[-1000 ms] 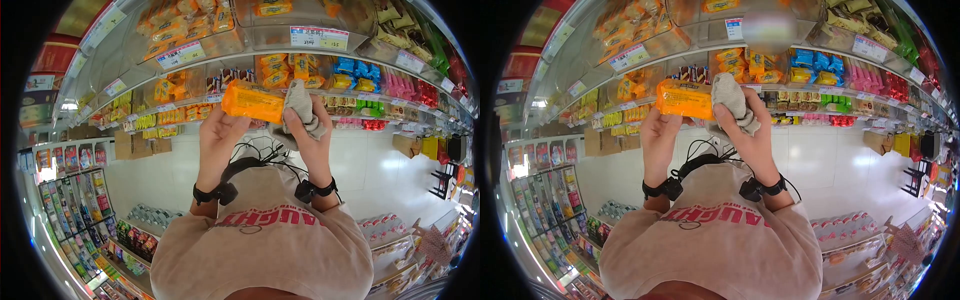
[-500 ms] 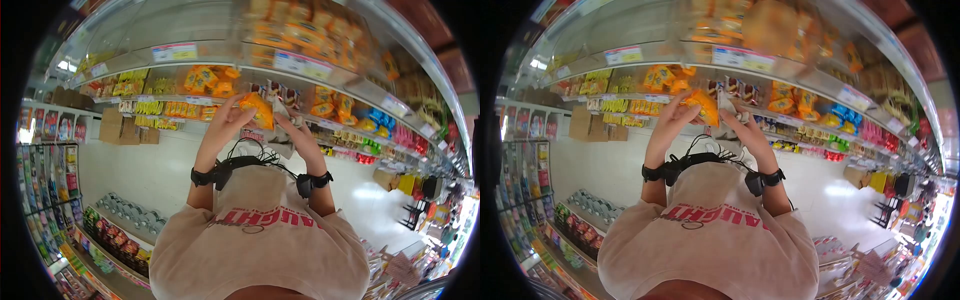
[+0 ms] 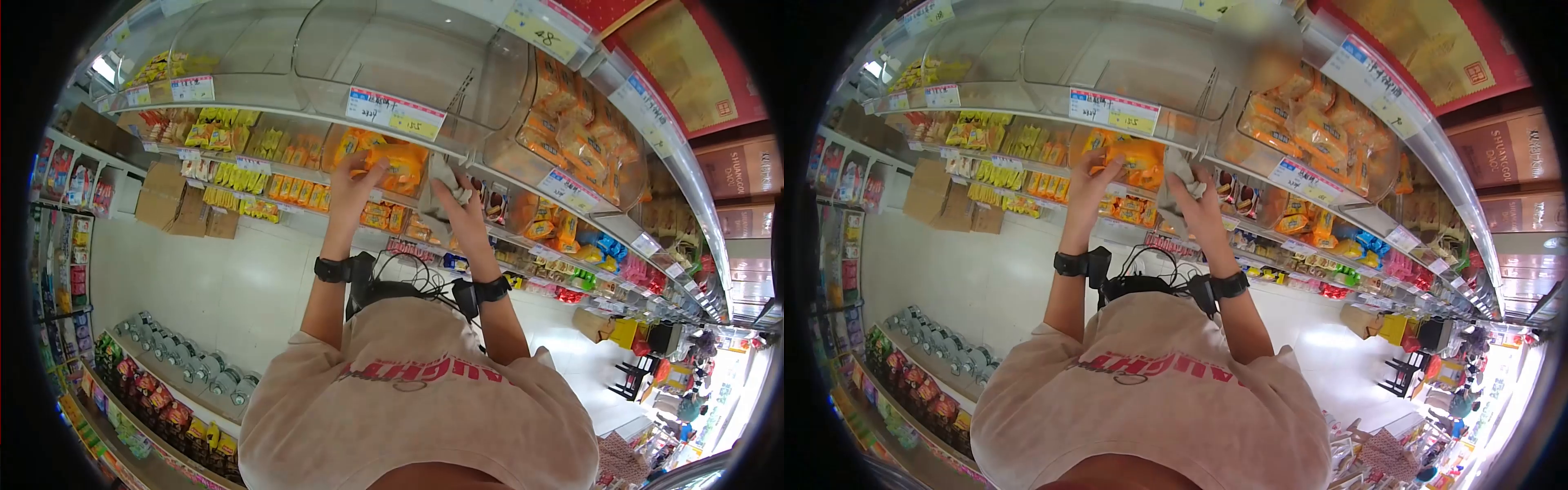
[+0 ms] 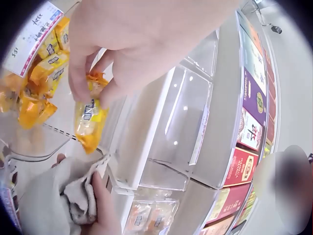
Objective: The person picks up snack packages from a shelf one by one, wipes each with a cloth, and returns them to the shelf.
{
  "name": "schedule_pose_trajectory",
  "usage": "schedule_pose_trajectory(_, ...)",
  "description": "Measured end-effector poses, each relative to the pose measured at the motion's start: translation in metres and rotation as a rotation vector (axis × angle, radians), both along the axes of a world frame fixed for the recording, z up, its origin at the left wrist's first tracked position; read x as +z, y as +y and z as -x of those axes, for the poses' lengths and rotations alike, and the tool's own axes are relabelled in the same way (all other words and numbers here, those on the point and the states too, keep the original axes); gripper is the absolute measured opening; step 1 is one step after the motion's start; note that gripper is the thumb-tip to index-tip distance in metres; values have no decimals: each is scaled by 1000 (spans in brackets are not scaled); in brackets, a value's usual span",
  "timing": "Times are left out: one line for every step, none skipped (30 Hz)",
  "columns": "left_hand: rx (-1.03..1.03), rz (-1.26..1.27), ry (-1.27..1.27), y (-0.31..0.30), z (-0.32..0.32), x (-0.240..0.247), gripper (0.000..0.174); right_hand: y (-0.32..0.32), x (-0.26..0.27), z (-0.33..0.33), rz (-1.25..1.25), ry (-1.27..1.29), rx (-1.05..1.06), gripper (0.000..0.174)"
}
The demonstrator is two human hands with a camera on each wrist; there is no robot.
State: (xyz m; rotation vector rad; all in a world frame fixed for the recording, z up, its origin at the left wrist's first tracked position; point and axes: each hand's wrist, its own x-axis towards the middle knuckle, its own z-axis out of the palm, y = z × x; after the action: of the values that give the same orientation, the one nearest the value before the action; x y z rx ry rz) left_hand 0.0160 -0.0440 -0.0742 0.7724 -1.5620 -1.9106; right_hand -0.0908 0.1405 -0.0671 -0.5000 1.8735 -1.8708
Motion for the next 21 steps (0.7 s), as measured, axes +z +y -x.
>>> schedule_pose_trajectory(46,-3,21,-2,9,0,59,4,4,-1,-9,5,-5,49)
schedule_pose_trajectory(86,-7,42,-2,17,-1,58,10,10,-5,-39,6,-6,49)
schedule_pose_trajectory(60,52,42,0,25,-5,59,18,24,-11,-69,6,-15,49)
schedule_pose_trajectory(23,112,45,2,33,-13,60,26,33,-14,-99,6,-35,49)
schedule_pose_trajectory(-29,173,54,6,43,-21,61,42,28,-7,-127,44,67,50)
schedule_pose_trajectory(-23,467,-30,8,49,-31,58,57,32,-11,-206,136,42,50)
schedule_pose_trajectory(-31,632,-55,13,52,-29,55,73,37,-19,-289,223,3,49)
schedule_pose_trajectory(-25,796,-77,19,55,-27,51,88,44,-21,-375,305,-46,49)
schedule_pose_trajectory(-34,824,-68,28,54,-12,49,103,58,-18,-368,273,79,49)
schedule_pose_trajectory(-188,711,-98,32,51,-2,45,118,78,-16,-356,237,212,49)
schedule_pose_trajectory(-335,602,-144,38,50,9,41,133,96,-16,-338,199,355,49)
schedule_pose_trajectory(-527,560,-118,47,48,25,37,148,108,-17,-296,205,347,49)
schedule_pose_trajectory(-704,517,-98,55,47,43,33,162,118,-17,-251,217,352,48)
schedule_pose_trajectory(-869,472,-81,63,49,60,29,174,130,-16,-207,236,369,48)
schedule_pose_trajectory(-932,486,-31,73,52,75,26,185,145,-16,-187,269,311,49)
schedule_pose_trajectory(-985,499,17,88,54,90,24,198,158,-14,-175,314,238,49)
schedule_pose_trajectory(-1031,510,62,103,57,102,22,211,170,-9,-162,357,174,49)
schedule_pose_trajectory(-1034,523,92,118,59,111,21,225,176,-4,-146,396,117,49)
schedule_pose_trajectory(-1032,538,119,133,63,120,20,238,178,6,-167,379,46,48)
schedule_pose_trajectory(-1026,560,147,147,68,129,19,250,185,17,-106,409,-42,47)
schedule_pose_trajectory(-1015,564,177,162,73,135,19,260,195,25,-39,433,-129,47)
